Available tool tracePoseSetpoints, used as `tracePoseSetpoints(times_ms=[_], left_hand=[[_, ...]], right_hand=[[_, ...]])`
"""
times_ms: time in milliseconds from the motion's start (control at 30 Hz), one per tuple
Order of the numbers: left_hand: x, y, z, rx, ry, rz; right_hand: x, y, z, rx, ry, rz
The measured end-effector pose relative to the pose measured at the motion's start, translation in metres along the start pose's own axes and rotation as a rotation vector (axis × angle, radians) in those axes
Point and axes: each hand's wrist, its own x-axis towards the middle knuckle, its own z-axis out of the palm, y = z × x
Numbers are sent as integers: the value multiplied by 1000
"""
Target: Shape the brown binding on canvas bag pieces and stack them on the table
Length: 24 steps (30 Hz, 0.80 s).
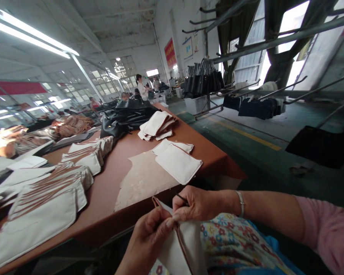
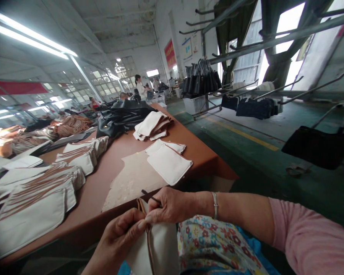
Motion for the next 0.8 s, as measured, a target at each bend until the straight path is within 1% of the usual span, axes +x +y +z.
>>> tracePoseSetpoints(times_ms=[133, 200, 267, 333, 400, 433, 533, 567, 600, 700, 733, 800], left_hand=[[2, -7, 0, -317, -59, -51], [2, -6, -5, -365, -100, -63], [1, -4, -11, -307, -141, -80], [0, 0, -14, -210, -208, -103], [-1, 5, -15, -125, -247, -83], [-1, 8, -14, -78, -243, -56], [-2, 11, -13, 33, -169, 15], [-3, 10, -15, 46, -165, 18], [-3, 7, -18, 45, -188, 9], [-5, -7, -33, 60, -329, -45], [-7, -12, -39, 74, -352, -52], [-9, -19, -48, 118, -322, -37]], right_hand=[[-5, 11, 7, 204, 39, 113], [-6, 14, 7, 214, 51, 136], [-7, 16, 6, 194, 64, 117], [-7, 15, 5, 174, 84, 90], [-6, 13, 5, 155, 96, 75], [-6, 12, 5, 148, 99, 64], [-6, 8, 6, 159, 104, 35], [-6, 7, 5, 166, 106, 26], [-6, 6, 4, 169, 108, 14], [-10, 5, -4, 145, 105, -30], [-11, 6, -9, 139, 102, -30], [-12, 8, -22, 120, 60, 17]])
